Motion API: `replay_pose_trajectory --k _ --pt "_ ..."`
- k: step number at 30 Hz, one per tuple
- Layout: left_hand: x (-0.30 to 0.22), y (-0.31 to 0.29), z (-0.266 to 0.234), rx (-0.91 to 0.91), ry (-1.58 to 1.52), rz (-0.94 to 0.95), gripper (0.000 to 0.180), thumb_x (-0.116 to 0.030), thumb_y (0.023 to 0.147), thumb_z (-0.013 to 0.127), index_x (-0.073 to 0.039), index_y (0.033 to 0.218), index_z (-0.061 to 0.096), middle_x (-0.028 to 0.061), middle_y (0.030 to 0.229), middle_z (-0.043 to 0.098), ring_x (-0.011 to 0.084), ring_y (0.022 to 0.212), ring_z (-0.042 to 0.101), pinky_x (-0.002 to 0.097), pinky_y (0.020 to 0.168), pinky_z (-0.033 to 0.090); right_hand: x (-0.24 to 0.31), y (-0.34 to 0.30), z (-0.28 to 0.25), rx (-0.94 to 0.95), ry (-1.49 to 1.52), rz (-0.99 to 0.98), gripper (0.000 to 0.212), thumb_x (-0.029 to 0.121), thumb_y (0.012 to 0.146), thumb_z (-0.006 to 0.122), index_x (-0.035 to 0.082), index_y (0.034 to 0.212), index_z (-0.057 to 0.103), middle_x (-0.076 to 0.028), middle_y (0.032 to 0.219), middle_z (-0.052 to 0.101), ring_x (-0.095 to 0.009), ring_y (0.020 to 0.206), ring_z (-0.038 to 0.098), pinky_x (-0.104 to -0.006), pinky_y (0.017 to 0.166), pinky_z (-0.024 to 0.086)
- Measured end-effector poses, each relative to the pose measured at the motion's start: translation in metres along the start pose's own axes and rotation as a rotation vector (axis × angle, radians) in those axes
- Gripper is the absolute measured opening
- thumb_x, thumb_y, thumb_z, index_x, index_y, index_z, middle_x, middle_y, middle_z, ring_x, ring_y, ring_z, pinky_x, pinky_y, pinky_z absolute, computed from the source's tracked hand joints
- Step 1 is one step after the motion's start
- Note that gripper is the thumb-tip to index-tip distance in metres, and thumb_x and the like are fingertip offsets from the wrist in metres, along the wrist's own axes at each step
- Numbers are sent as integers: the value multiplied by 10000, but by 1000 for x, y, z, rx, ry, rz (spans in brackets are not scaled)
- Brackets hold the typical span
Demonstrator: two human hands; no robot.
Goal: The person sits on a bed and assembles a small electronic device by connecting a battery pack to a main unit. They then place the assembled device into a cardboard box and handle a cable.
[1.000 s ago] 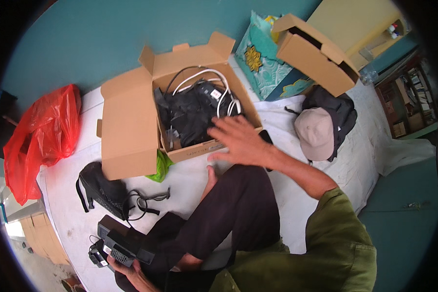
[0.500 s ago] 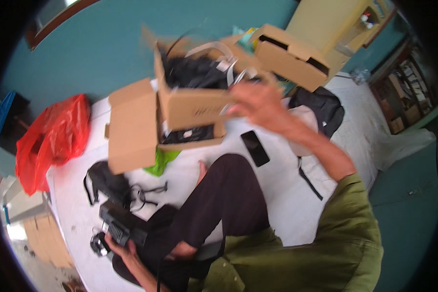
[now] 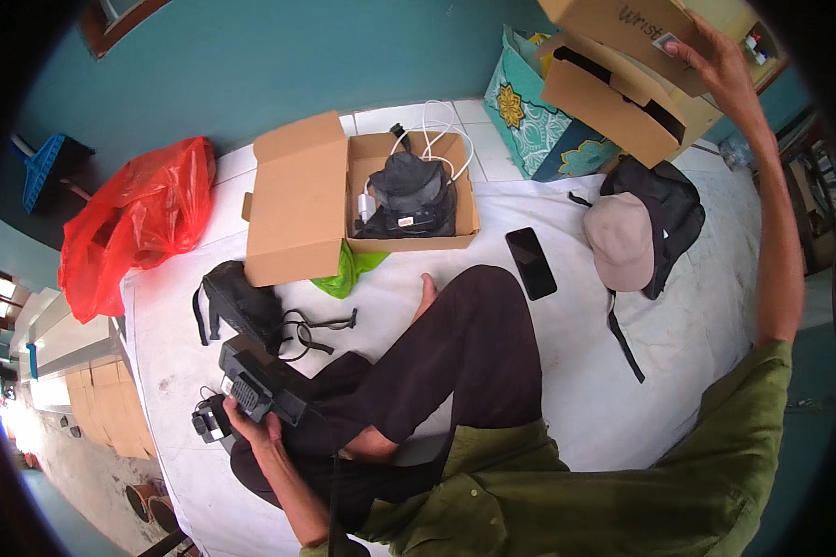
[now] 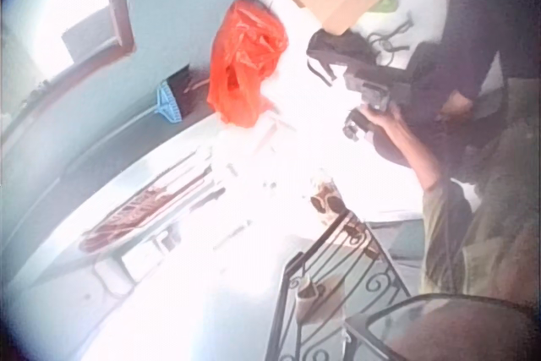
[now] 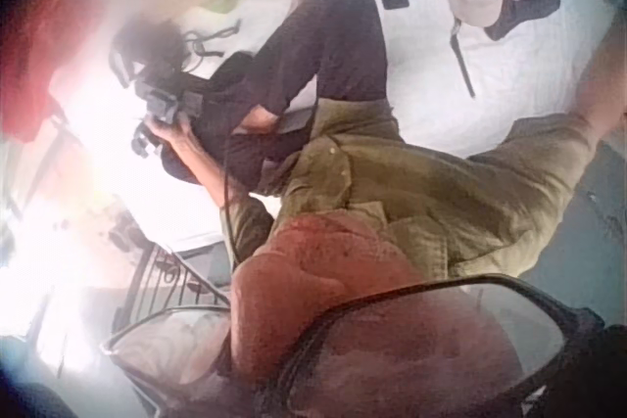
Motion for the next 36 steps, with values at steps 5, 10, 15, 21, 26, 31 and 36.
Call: replay_pose_trajectory --k 5,10,15,21,26,31,36 --pt "-10 -6 -12 13 -9 -6 379 -304 876 561 -10 1112 600 89 1067 672 223 979 643 356 886 496 -28 -25 30 -96 -70 -18 578 341 874 679 5 1319 523 -146 1129 647 -214 1024 600 -347 916 457" --pt "-7 0 -24 168 -39 -34 445 -320 885 570 -9 1203 562 96 1154 644 233 1067 610 371 956 467 -73 -61 21 40 21 178 585 335 849 698 37 1323 530 -183 1195 611 -270 1117 573 -349 937 441" --pt "-10 -6 -9 126 -12 -72 441 -322 885 571 -11 1198 562 96 1148 642 240 1064 610 374 950 471 -89 -77 39 147 -195 170 612 339 850 697 -3 1325 518 -192 1224 595 -260 1135 558 -354 948 429" --pt "-7 -2 -29 125 -14 -62 453 -327 885 571 -5 1203 554 108 1167 631 252 1061 611 381 942 479 -102 -91 13 83 -178 232 647 373 856 685 -9 1341 493 -229 1240 580 -288 1171 546 -373 967 421" --pt "-10 -8 -19 66 22 -31 468 -340 880 583 1 1200 555 114 1159 634 258 1052 616 388 936 485 -122 -90 11 171 -330 258 663 360 878 666 -33 1366 450 -224 1274 560 -260 1184 531 -359 1010 388" --pt "-11 -10 -14 128 -48 -70 453 -327 891 572 4 1199 560 118 1163 635 261 1055 618 398 946 482 -155 -99 36 147 -225 311 719 448 847 669 -29 1348 474 -230 1268 561 -321 1205 531 -389 1005 397" --pt "-9 -12 -3 51 -43 -85 417 -277 868 582 13 1168 566 124 1122 654 252 1018 638 386 913 506 -171 -56 68 195 -392 241 709 474 851 653 5 1352 477 -222 1288 549 -331 1224 513 -383 1005 397"
Point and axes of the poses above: each hand's wrist, its own y-axis towards the middle knuckle, its own z-axis out of the palm, x = y × z, the point moved 1 cm from there along y, towards the middle knuckle
